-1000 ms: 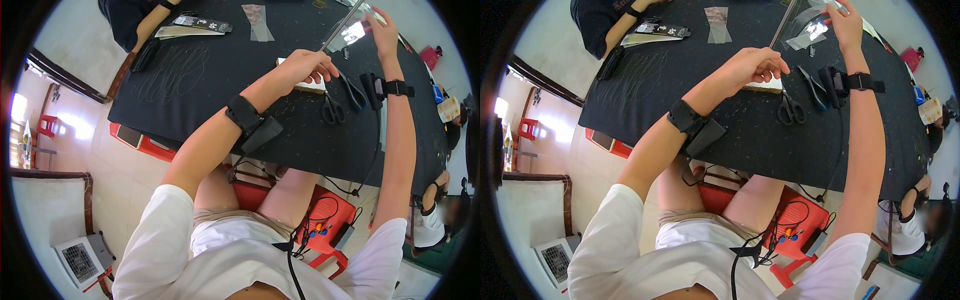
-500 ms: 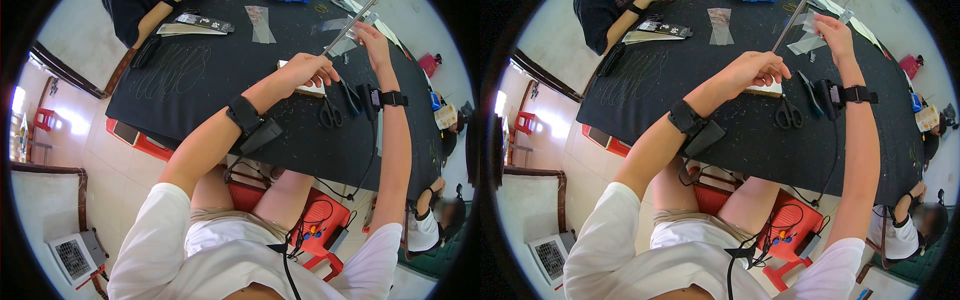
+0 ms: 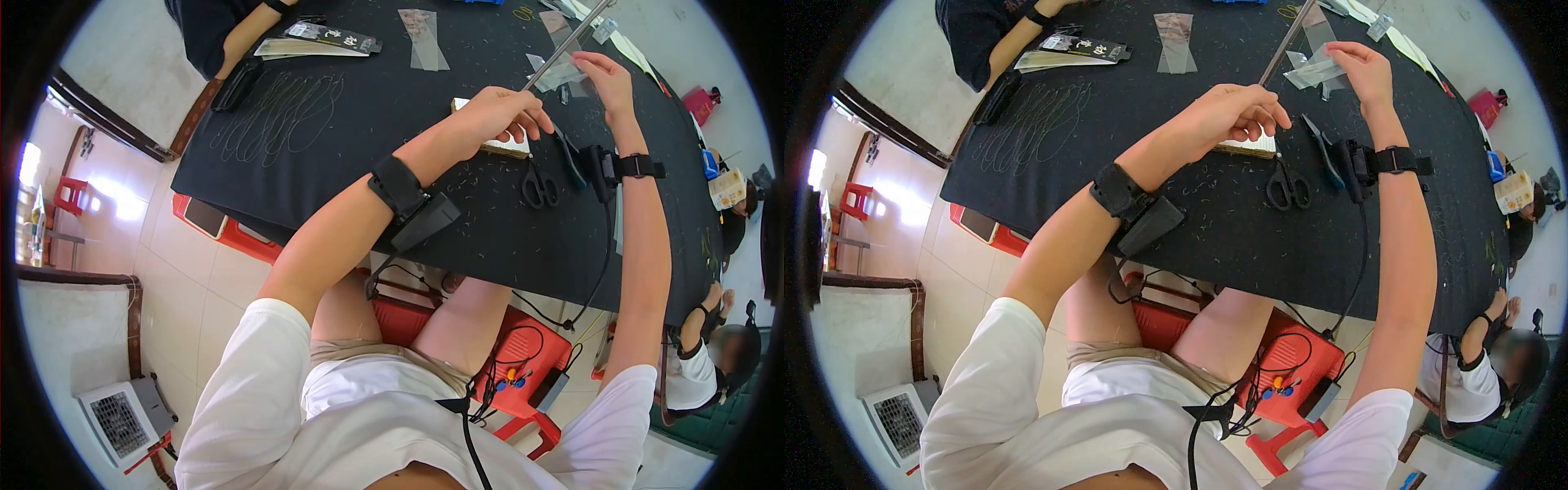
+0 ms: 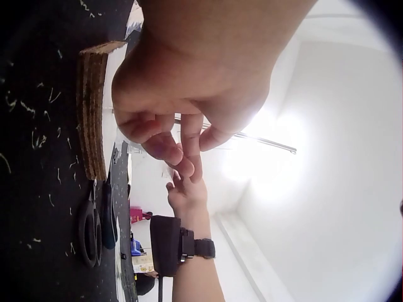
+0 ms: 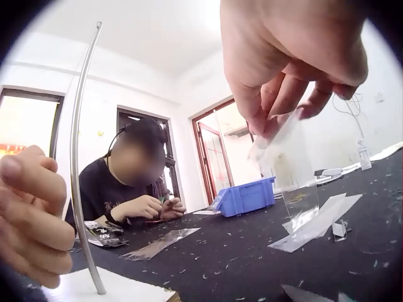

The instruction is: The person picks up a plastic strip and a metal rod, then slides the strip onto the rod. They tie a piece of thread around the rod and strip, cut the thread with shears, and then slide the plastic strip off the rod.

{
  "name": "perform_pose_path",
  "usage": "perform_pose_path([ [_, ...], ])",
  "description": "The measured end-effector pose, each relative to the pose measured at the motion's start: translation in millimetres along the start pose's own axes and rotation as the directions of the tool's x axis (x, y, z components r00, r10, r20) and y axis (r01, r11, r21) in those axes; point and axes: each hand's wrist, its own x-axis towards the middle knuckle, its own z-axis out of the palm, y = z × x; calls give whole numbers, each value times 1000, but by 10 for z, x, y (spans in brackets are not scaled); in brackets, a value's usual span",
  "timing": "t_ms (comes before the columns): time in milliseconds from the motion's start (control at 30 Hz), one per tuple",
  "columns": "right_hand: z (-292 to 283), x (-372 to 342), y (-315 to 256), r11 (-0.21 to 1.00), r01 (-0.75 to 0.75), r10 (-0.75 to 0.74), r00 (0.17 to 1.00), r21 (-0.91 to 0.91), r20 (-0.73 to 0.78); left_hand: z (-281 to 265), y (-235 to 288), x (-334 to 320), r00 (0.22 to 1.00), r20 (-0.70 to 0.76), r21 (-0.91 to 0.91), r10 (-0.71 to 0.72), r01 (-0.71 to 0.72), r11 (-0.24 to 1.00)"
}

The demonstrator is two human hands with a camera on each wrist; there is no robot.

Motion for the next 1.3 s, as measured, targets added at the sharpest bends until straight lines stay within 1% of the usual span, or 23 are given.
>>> perform_pose_path([
  [133,-70,63,11,995,96,-95,995,-40,24,-7,-13,4,1000,-7,-2,4,-4,1000],
  [167,-105,60,-37,995,94,-94,995,-39,23,-7,-14,0,1000,-5,-1,2,-2,1000],
  [200,-163,55,-93,979,200,-197,976,25,-98,-7,-11,-2,1000,-9,1,-6,6,1000],
  [233,-222,42,-145,948,310,-287,931,74,-224,-6,-5,-1,1000,-13,3,-14,14,1000],
  [267,-285,16,-196,948,310,-287,931,73,-224,-8,4,0,1000,-13,2,-14,14,1000],
  [300,-350,-27,-238,910,302,-234,939,282,-250,-10,8,0,1000,-11,9,-12,13,1000],
  [333,-385,-93,-255,830,286,-174,949,479,-264,-7,5,-7,1000,-10,16,-13,14,1000],
  [367,-354,-190,-271,830,283,-172,950,481,-261,0,3,-17,1000,-12,14,-16,16,1000],
  [433,-212,-414,-332,824,122,-82,992,554,-96,9,18,-16,999,-18,32,-30,31,999],
  [467,-153,-540,-317,838,94,-100,995,537,-18,8,16,-11,999,-20,34,-28,29,999],
  [500,-84,-628,-288,854,61,-79,997,517,12,6,7,-9,999,-33,14,-37,37,999],
  [567,60,-804,-233,883,17,-25,1000,470,9,16,-5,-16,998,-49,-2,-49,49,999],
  [600,100,-843,-213,880,15,-23,1000,475,10,26,-7,-23,998,-57,-25,-30,29,999],
  [667,171,-923,-167,927,26,-50,997,375,55,28,-12,-31,998,-63,-44,-28,25,999],
  [767,197,-975,-134,892,-25,-16,996,451,86,25,-21,-28,1000,-8,-46,-16,15,999],
  [800,197,-996,-138,895,-27,-11,996,445,83,23,-25,-24,1000,-12,-44,-16,16,999],
  [867,218,-1027,-156,918,-61,-11,984,393,178,11,-27,-10,1000,-15,-52,-16,16,998],
  [900,231,-1027,-162,918,-62,-8,984,392,175,7,-32,-5,1000,-11,-53,-18,17,998],
  [967,269,-1039,-154,928,-17,-81,966,372,245,-5,-53,-6,1000,8,-43,9,-9,999],
  [1033,287,-1050,-141,927,-15,-84,966,374,246,-11,-77,20,1000,-1,-36,10,-10,999],
  [1133,289,-1063,-200,908,-8,-80,978,419,191,15,-52,12,1000,-29,-22,4,-4,1000],
  [1200,295,-1073,-248,928,79,-94,995,363,23,33,-28,-6,999,-49,-15,-5,4,1000],
  [1300,289,-1066,-236,915,87,-119,991,394,58,38,-32,-14,999,-27,-16,17,-18,1000],
])
